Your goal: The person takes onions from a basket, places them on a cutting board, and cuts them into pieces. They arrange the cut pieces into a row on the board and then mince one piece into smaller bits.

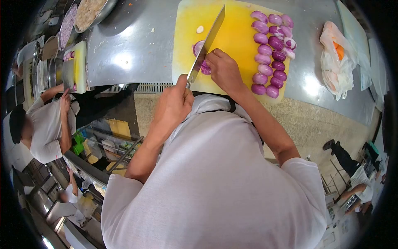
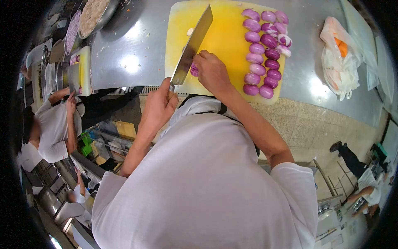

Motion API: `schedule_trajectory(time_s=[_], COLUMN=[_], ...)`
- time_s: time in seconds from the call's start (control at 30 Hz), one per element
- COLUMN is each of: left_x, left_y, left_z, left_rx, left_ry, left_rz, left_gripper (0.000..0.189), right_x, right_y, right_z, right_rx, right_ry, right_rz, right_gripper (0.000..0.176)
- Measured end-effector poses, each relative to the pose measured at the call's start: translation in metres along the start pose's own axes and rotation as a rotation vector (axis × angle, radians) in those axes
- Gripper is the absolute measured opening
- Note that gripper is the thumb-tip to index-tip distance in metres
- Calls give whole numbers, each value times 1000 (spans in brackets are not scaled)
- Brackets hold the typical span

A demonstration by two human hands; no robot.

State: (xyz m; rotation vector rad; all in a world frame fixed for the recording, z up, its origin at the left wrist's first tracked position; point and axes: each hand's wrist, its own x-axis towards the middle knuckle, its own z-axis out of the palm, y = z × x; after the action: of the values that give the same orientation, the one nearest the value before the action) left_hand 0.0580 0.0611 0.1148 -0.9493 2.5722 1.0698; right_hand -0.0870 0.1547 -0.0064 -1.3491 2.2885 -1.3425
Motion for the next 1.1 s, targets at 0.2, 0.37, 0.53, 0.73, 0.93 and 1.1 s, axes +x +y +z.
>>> schedule_trajectory(time_s=[0.2,0.37,0.53,0.73,0.93,1.1], left_x=[11,36,57,37,45,32], left_y=[-5,-24,-23,-13,-34,-40], left_z=[16,44,40,0,-8,-4], left_rx=[28,-6,-82,-197,-276,-400], left_ry=[-24,54,115,184,203,235], left_rz=[-13,81,189,187,88,-2], left_gripper=[23,26,30,31,28,23], right_x=[1,1,-1,-13,-2,43], right_y=[8,11,12,-13,-19,42], right_z=[6,7,4,-12,9,-13], right_rx=[-44,-29,13,0,-215,-481], right_ry=[-58,-49,-61,-77,-109,-16], right_rz=[23,34,54,335,264,124], right_gripper=[3,3,4,26,32,32])
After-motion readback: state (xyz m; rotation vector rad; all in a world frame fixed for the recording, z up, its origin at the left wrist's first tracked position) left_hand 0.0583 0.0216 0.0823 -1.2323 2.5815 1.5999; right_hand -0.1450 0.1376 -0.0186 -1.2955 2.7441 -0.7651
